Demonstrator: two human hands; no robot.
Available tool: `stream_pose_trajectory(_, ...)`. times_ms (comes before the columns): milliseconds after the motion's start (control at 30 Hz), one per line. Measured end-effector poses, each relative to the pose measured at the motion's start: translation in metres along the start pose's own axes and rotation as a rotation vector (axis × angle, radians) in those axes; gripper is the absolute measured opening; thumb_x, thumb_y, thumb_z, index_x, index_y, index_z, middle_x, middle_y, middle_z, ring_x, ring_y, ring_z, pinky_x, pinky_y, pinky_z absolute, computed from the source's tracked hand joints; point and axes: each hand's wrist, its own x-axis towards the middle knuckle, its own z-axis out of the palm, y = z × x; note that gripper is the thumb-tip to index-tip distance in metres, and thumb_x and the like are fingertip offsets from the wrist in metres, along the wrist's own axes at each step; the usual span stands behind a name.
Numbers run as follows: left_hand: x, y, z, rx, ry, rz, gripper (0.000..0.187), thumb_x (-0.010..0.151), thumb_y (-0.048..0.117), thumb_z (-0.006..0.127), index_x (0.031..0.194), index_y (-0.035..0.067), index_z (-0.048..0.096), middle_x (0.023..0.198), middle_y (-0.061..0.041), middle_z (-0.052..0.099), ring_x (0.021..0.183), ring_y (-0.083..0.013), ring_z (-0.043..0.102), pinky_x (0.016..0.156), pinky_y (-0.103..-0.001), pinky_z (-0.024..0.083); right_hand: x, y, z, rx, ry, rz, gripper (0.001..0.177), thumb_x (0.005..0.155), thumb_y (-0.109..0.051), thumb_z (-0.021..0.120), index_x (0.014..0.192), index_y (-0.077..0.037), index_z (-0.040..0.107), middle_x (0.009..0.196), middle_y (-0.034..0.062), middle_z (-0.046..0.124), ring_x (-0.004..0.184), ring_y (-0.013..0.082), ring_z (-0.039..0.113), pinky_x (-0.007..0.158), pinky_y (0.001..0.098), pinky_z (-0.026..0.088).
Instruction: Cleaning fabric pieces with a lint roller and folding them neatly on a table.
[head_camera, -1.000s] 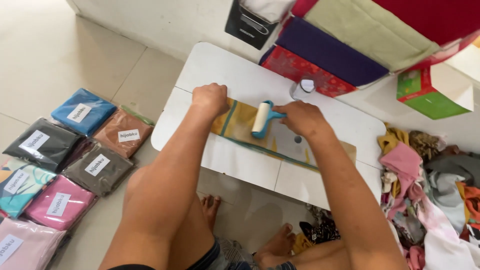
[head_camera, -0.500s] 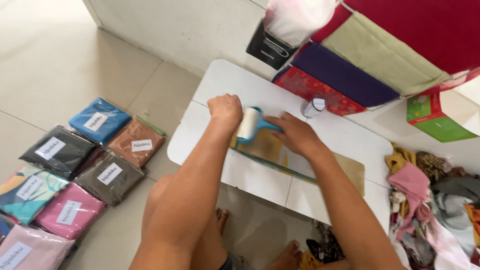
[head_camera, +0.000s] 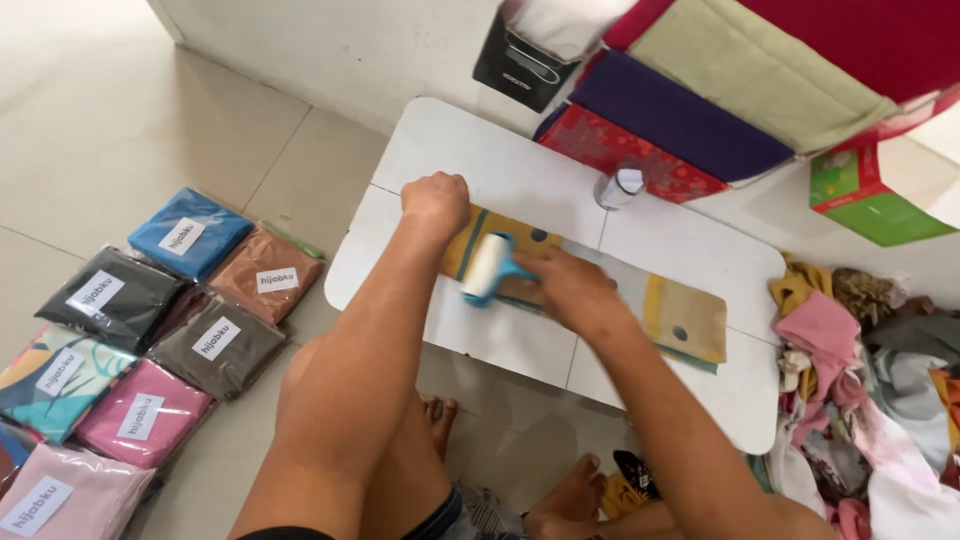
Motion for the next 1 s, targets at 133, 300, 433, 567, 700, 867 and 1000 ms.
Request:
stream_pose_trajectory(133, -0.012, 0.002, -0.004, -0.041, -0.025, 0.037, 0.032, 0.094, 0.005, 0.053, 0.119, -0.004, 0.071, 0.105, -0.023, 0.075, 0.101, -0.0432, 0.073, 0.078, -0.065, 0.057, 0.047, -0.007, 0.036, 0.025, 0.102, -0.072, 0.047, 0.095, -0.034, 0.061, 0.141, -0.04, 0.056, 0.11, 0.0069, 0.064, 0.099, 0.0346, 0.071, 0.082, 0.052, 0.061)
stream_pose_trajectory(300, -0.031, 0.009, -0.009, -0.015, -0.243, 0.132, 0.041, 0.094, 0.008, 0.058, 0.132, -0.007, 0.058, 0.127, -0.028, 0.067, 0.123, -0.0448, 0.064, 0.099, -0.059, 0.054, 0.024, 0.019, 0.027, 0.182, 0.103, -0.124, 0.043, 0.094, -0.034, 0.065, 0.137, -0.037, 0.064, 0.106, 0.013, 0.066, 0.099, 0.0406, 0.07, 0.084, 0.0524, 0.059)
stream_pose_trajectory(433, -0.049, 0.02, -0.01, 0.052, -0.416, 0.122, 0.041, 0.095, 0.003, 0.053, 0.132, -0.009, 0.061, 0.137, -0.029, 0.064, 0.134, -0.0417, 0.058, 0.109, -0.056, 0.049, -0.031, 0.079, 0.012, 0.318, 0.071, -0.134, 0.048, 0.092, -0.024, 0.068, 0.139, -0.025, 0.063, 0.106, 0.0259, 0.068, 0.102, 0.0529, 0.065, 0.088, 0.0606, 0.054)
stream_pose_trajectory(567, -0.041, 0.017, 0.008, 0.1, -0.445, 0.147, 0.042, 0.09, 0.012, 0.058, 0.126, -0.007, 0.069, 0.132, -0.028, 0.068, 0.129, -0.0408, 0.062, 0.109, -0.052, 0.05, -0.089, 0.159, 0.009, 0.28, 0.023, -0.009, 0.05, 0.088, -0.022, 0.072, 0.137, -0.031, 0.066, 0.106, 0.0245, 0.071, 0.104, 0.0501, 0.066, 0.089, 0.0568, 0.054)
stream_pose_trajectory(700, -0.038, 0.024, 0.012, 0.149, -0.434, 0.127, 0.046, 0.088, 0.022, 0.055, 0.122, -0.003, 0.074, 0.128, -0.026, 0.072, 0.125, -0.0401, 0.066, 0.105, -0.051, 0.053, -0.145, 0.254, 0.035, 0.298, -0.041, 0.292, 0.053, 0.081, -0.025, 0.079, 0.131, -0.04, 0.07, 0.113, 0.0173, 0.076, 0.111, 0.0431, 0.068, 0.098, 0.0497, 0.055)
stream_pose_trajectory(867, -0.024, 0.026, 0.026, 0.179, -0.432, 0.112, 0.052, 0.087, 0.032, 0.06, 0.124, -0.001, 0.075, 0.127, -0.025, 0.073, 0.125, -0.0403, 0.066, 0.105, -0.051, 0.052, -0.201, 0.326, 0.052, 0.246, -0.145, 0.598, 0.051, 0.078, -0.028, 0.082, 0.125, -0.044, 0.073, 0.112, 0.0169, 0.079, 0.112, 0.0389, 0.071, 0.104, 0.0452, 0.054)
stream_pose_trajectory(1000, -0.006, 0.026, 0.04, 0.245, -0.476, 0.072, 0.058, 0.085, 0.043, 0.064, 0.129, 0.007, 0.075, 0.124, -0.021, 0.077, 0.121, -0.037, 0.07, 0.103, -0.048, 0.055, -0.221, 0.352, 0.057, 0.325, -0.17, 0.731, 0.051, 0.074, -0.026, 0.083, 0.123, -0.042, 0.076, 0.11, 0.0129, 0.081, 0.108, 0.0355, 0.074, 0.101, 0.0417, 0.054)
